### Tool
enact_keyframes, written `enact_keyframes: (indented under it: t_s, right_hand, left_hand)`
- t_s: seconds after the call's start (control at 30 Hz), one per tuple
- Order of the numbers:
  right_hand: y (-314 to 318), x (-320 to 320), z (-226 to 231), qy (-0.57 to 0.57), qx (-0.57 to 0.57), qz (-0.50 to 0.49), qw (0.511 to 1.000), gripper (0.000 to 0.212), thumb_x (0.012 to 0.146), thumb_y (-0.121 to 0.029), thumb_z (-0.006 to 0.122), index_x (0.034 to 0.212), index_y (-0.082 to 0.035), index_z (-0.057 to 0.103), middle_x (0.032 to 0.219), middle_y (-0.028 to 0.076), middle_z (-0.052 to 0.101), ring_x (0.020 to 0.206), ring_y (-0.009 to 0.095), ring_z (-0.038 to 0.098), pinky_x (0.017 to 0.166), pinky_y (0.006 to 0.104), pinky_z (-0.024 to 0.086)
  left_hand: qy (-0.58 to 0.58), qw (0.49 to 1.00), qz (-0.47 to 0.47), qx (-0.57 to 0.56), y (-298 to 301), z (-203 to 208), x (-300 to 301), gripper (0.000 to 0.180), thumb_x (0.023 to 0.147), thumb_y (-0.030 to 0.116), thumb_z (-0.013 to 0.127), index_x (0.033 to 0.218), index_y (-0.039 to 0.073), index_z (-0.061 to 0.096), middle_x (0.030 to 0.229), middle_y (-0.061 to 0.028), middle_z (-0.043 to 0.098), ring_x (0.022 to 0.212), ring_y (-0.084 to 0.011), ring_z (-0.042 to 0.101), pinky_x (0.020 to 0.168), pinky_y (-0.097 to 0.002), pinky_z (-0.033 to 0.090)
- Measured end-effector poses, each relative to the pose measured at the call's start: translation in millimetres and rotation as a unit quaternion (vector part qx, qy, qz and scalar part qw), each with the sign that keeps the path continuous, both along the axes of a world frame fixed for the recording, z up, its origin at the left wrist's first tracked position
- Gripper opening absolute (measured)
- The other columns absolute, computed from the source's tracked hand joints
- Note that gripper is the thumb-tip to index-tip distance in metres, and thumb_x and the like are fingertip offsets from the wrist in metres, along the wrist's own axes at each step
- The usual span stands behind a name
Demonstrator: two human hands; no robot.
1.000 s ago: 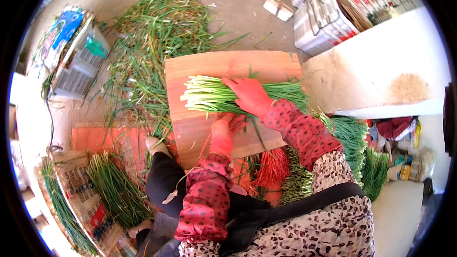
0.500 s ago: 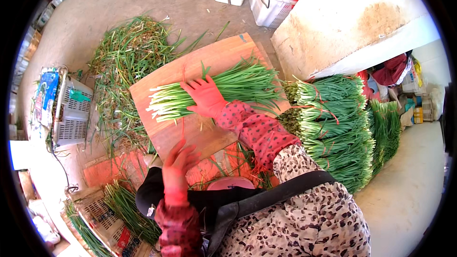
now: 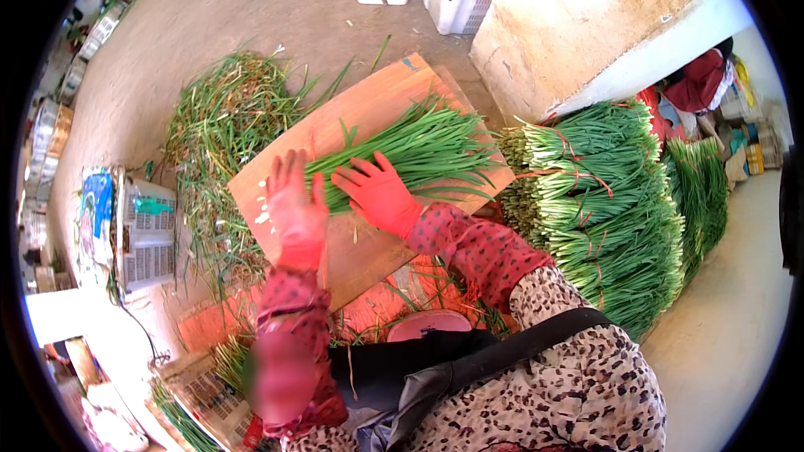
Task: The person gathers stalks of green onions, aligns them by hand, ties them into bundles using yellow string, and places the finished bundles on a wooden surface.
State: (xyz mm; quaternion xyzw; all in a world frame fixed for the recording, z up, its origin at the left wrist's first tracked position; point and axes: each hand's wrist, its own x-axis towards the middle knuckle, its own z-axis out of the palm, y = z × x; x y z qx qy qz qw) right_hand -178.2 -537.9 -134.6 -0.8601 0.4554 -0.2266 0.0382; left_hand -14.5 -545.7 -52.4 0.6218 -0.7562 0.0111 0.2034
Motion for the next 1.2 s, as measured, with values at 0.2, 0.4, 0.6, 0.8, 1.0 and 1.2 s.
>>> enact_keyframes:
  t_s: [0.2,0.4,0.6,0.8,1.0,1.2]
  right_hand:
    - [18,-7,-3,-0.018,0.052,0.003,0.998,0.051,0.073,-0.015,0.062,0.123,-0.010,0.054,0.129,0.004,0.052,0.125,0.025,0.042,0.107,0.0503,0.028]
    - [20,-66,17,-0.333,0.211,-0.127,0.910,0.026,0.082,-0.018,0.062,0.107,-0.011,0.064,0.100,0.011,0.064,0.092,0.030,0.061,0.081,0.0399,0.049]
    - [-29,-140,8,-0.089,0.096,-0.296,0.946,0.020,0.085,-0.029,0.058,0.094,-0.015,0.068,0.085,0.009,0.066,0.080,0.032,0.062,0.066,0.0432,0.049]
    - [-41,-134,2,-0.001,0.076,-0.153,0.985,0.017,0.083,-0.025,0.057,0.094,-0.017,0.067,0.076,0.009,0.064,0.073,0.032,0.062,0.062,0.0461,0.048]
    - [-44,-121,0,0.061,0.071,-0.092,0.991,0.015,0.082,-0.027,0.059,0.089,-0.015,0.066,0.070,0.008,0.060,0.068,0.030,0.060,0.058,0.0433,0.046]
    - [-49,-117,2,0.024,0.041,-0.246,0.968,0.016,0.077,-0.023,0.061,0.073,-0.007,0.063,0.071,0.012,0.062,0.071,0.033,0.061,0.061,0.0427,0.048]
  left_hand:
    - [-0.017,0.993,0.036,0.109,-19,-85,-16,0.055,0.089,0.041,0.053,0.134,0.011,0.045,0.140,-0.0106,0.044,0.130,-0.0363,0.036,0.107,-0.0582,0.021]
    - [-0.041,0.993,0.026,0.109,-13,-84,-22,0.070,0.083,0.054,0.055,0.135,0.008,0.043,0.142,-0.0111,0.041,0.128,-0.0377,0.037,0.106,-0.0595,0.021]
    - [-0.036,0.994,0.012,0.102,-13,-81,-23,0.072,0.083,0.053,0.056,0.136,0.007,0.043,0.142,-0.0116,0.041,0.128,-0.0387,0.037,0.105,-0.0604,0.022]
    - [-0.043,0.992,0.017,0.117,-13,-80,-18,0.072,0.083,0.054,0.056,0.136,0.007,0.043,0.142,-0.0120,0.040,0.130,-0.0385,0.035,0.106,-0.0605,0.022]
    - [-0.039,0.992,0.010,0.118,-12,-79,-17,0.072,0.083,0.054,0.055,0.136,0.008,0.043,0.142,-0.0117,0.039,0.129,-0.0381,0.035,0.106,-0.0603,0.022]
    - [-0.043,0.991,0.015,0.122,-11,-78,-22,0.071,0.082,0.053,0.056,0.136,0.008,0.043,0.142,-0.0115,0.040,0.129,-0.0376,0.035,0.106,-0.0598,0.021]
